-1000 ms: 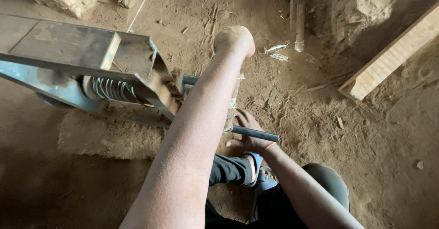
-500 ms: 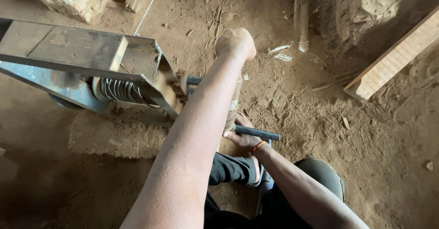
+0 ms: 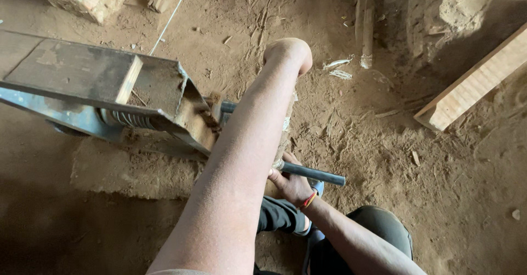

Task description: The person winds fiber onto a rotating spindle by hand while holding a guide rod.

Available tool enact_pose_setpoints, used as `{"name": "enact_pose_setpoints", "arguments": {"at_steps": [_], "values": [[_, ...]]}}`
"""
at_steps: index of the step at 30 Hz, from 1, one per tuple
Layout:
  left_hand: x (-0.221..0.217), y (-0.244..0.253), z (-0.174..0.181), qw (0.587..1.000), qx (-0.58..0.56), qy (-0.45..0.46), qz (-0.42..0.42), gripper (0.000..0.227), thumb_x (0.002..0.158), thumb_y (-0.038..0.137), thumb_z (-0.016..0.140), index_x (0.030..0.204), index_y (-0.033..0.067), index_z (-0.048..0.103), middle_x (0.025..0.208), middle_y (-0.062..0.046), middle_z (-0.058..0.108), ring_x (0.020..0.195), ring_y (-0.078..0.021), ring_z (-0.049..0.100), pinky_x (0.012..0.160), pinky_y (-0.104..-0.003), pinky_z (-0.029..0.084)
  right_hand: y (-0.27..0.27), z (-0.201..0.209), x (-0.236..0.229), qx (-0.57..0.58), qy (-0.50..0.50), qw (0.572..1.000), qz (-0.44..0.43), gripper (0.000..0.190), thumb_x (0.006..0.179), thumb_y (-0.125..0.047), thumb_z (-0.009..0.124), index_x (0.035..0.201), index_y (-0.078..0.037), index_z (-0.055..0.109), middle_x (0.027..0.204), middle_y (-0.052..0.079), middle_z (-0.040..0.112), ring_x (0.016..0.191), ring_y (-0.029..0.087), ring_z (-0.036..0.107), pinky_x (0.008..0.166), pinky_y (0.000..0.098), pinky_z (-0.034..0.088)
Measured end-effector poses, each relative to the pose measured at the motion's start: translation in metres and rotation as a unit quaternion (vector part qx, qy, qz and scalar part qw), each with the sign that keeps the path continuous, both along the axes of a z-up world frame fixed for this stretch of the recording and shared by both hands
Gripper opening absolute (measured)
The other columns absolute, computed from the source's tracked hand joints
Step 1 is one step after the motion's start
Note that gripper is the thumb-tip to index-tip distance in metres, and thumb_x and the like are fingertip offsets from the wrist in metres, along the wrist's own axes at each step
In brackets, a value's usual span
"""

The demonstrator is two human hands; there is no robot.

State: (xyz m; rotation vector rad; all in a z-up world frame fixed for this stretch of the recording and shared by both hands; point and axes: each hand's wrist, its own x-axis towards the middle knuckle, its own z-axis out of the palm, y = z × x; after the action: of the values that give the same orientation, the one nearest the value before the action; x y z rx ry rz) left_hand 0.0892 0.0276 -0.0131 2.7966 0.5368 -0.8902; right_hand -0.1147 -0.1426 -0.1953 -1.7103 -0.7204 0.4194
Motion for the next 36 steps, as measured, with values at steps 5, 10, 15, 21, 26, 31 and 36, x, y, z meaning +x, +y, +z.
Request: {"name": "enact_pose_setpoints", "arguments": {"at_steps": [5,10,15,21,26,31,36], "values": [[0.01,0.002,-0.004,0.999,-0.007,0.052,-0.007,0.031,0.093,0.013,0.06,0.119,0.0138,0.077,0.122,-0.007,0.074,0.109,-0.02,0.072,0.095,-0.036,0.057,0.002,0.003,-0.008,0.003,0.072,0.997,-0.031,0.075,0.089,-0.054,0.071,0.139,-0.001,0.055,0.126,0.014,0.065,0.119,0.022,0.06,0.1,0.0385,0.05],[0.023,0.005,-0.011,0.997,-0.012,0.078,-0.01,0.032,0.093,0.012,0.061,0.121,0.0133,0.075,0.126,-0.009,0.073,0.11,-0.0222,0.071,0.096,-0.038,0.056,0.005,-0.006,-0.013,0.037,0.192,0.979,-0.049,0.076,0.088,-0.049,0.073,0.14,0.001,0.05,0.114,0.01,0.074,0.106,0.015,0.068,0.089,0.0326,0.057],[0.025,0.005,-0.012,0.996,-0.021,0.086,-0.008,0.034,0.093,0.014,0.061,0.124,0.0149,0.074,0.129,-0.007,0.071,0.112,-0.0206,0.068,0.098,-0.037,0.053,-0.002,-0.053,-0.01,0.057,0.197,0.978,-0.036,0.074,0.092,-0.051,0.074,0.127,0.01,0.053,0.109,0.019,0.071,0.103,0.018,0.068,0.088,0.0366,0.059],[0.01,0.003,0.0,0.999,-0.022,0.04,-0.016,0.034,0.095,0.009,0.059,0.126,0.0083,0.072,0.129,-0.014,0.07,0.105,-0.022,0.071,0.092,-0.034,0.057,-0.005,-0.064,0.027,0.1,0.075,0.978,0.168,0.091,0.088,-0.068,0.07,0.14,0.005,0.054,0.128,0.019,0.069,0.123,0.026,0.065,0.105,0.0429,0.055],[-0.003,0.0,0.005,1.0,-0.006,0.001,-0.012,0.031,0.096,0.011,0.058,0.122,0.0061,0.074,0.119,-0.013,0.072,0.096,-0.0195,0.072,0.083,-0.031,0.058,0.023,-0.038,0.033,0.165,0.059,0.963,0.206,0.087,0.09,-0.059,0.075,0.141,0.006,0.048,0.132,0.019,0.064,0.125,0.028,0.061,0.106,0.0443,0.053],[-0.015,0.0,0.002,0.987,-0.037,-0.129,0.086,0.029,0.096,0.024,0.061,0.116,0.0064,0.073,0.105,-0.009,0.072,0.084,-0.0151,0.067,0.07,-0.028,0.055,0.023,-0.058,0.038,0.131,-0.028,0.974,0.184,0.067,0.097,-0.057,0.066,0.129,0.001,0.065,0.116,0.014,0.074,0.109,0.021,0.071,0.094,0.0368,0.059],[-0.038,0.009,-0.005,0.955,-0.107,-0.231,0.149,0.047,0.099,0.031,0.057,0.136,0.0025,0.054,0.108,-0.009,0.072,0.084,-0.016,0.065,0.061,-0.029,0.055,0.019,-0.111,0.045,-0.07,-0.028,0.991,0.109,0.061,0.095,-0.051,0.073,0.086,0.009,0.064,0.074,0.023,0.063,0.069,0.027,0.051,0.062,0.0393,0.047]]}}
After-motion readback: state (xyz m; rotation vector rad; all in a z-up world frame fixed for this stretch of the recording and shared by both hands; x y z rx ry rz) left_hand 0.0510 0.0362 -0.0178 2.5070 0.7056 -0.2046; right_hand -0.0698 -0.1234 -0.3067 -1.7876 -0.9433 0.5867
